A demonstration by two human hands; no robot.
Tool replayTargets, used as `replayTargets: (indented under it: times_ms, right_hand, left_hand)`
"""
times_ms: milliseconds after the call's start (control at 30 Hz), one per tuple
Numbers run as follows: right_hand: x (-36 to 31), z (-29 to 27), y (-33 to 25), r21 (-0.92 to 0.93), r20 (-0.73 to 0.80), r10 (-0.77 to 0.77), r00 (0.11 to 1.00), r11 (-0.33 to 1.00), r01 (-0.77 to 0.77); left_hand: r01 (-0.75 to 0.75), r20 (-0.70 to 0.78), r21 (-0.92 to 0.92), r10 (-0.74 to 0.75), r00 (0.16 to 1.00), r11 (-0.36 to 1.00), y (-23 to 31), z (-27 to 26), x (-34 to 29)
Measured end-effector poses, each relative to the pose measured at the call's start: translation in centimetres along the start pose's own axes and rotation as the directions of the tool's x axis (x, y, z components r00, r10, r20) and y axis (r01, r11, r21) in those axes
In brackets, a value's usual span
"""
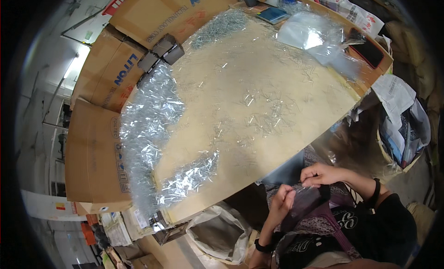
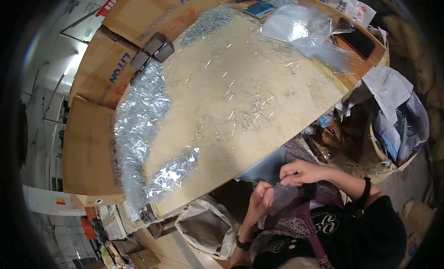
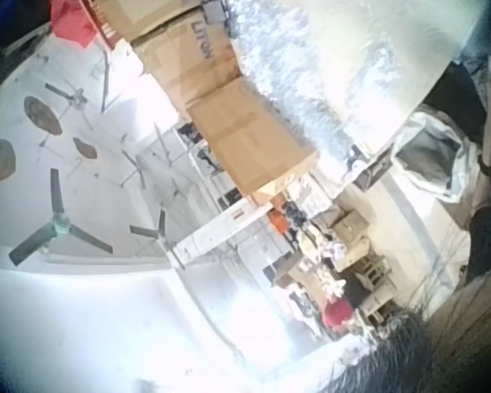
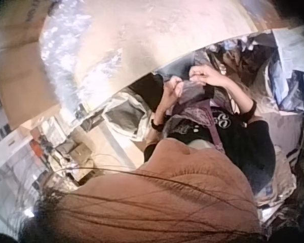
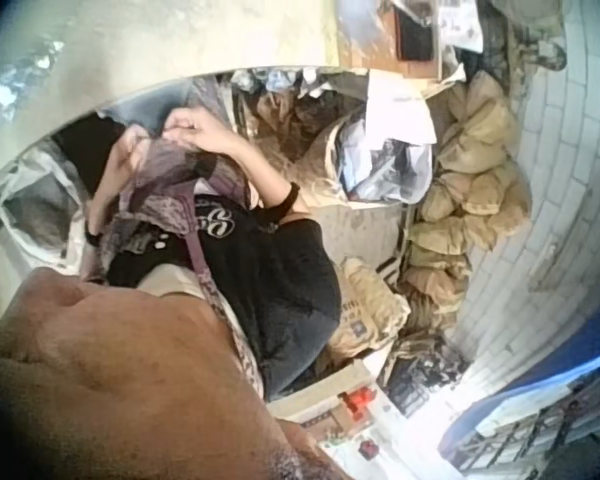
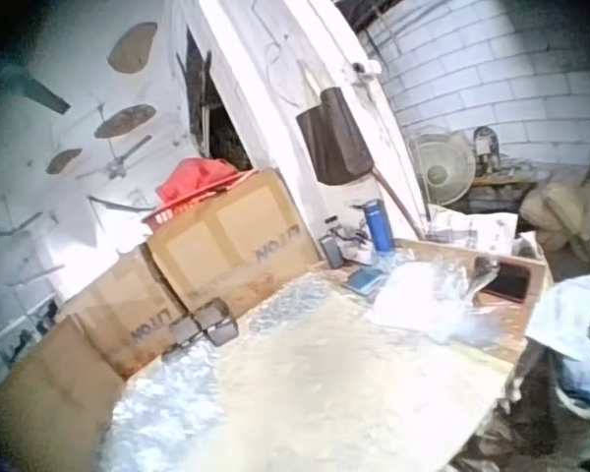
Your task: The recorder is sorting small metal pins/clips on a table and placing them into clear plastic bags.
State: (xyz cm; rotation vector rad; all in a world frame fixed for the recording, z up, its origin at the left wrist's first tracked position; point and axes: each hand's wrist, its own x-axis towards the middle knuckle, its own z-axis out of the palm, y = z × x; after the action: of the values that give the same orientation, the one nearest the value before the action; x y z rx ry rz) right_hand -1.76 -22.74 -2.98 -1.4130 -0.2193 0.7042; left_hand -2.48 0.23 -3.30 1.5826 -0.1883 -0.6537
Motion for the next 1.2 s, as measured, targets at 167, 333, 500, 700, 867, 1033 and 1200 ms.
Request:
replayTargets:
  times_ms: [167,333,500,700,867,1033,1200]
  right_hand:
    - [0.0,-0.3,2.2,0.059,0.043,0.119,0.992,0.991,-0.121]
    - [-1.2,-1.2,6.4,-0.647,0.012,-0.093,0.996,0.758,0.078]
    - [-0.1,-0.2,9.2,-0.762,-0.214,-0.280,0.936,0.647,0.020]
    - [0.9,1.2,9.0,-0.602,-0.519,-0.343,0.783,0.797,-0.049]
    - [1.1,-0.7,1.7,-0.955,-0.197,-0.868,0.455,0.276,0.113]
    - [7.1,-3.1,-5.5,-0.989,-0.115,-0.754,0.647,0.147,-0.004]
    - [8.5,-3.9,-6.3,-0.982,0.040,-0.652,0.757,0.113,0.149]
  left_hand:
    - [0.075,0.121,0.023,-0.077,0.990,0.997,-2.3,-1.5,-0.3]
    - [0.024,0.240,0.436,-0.142,0.960,0.900,-4.7,-1.8,0.3]
    - [-0.301,-0.005,0.558,0.365,0.931,0.773,-8.2,-1.1,1.0]
    - [-0.160,-0.095,0.421,0.219,0.971,0.893,-10.6,-0.1,0.4]
    - [-0.372,-0.040,0.412,0.424,0.905,0.832,-10.4,0.5,0.7]
    - [-0.395,-0.107,0.453,0.489,0.866,0.799,-7.8,0.8,1.2]
    - [-0.423,-0.100,0.448,0.514,0.852,0.788,-7.2,0.7,1.2]
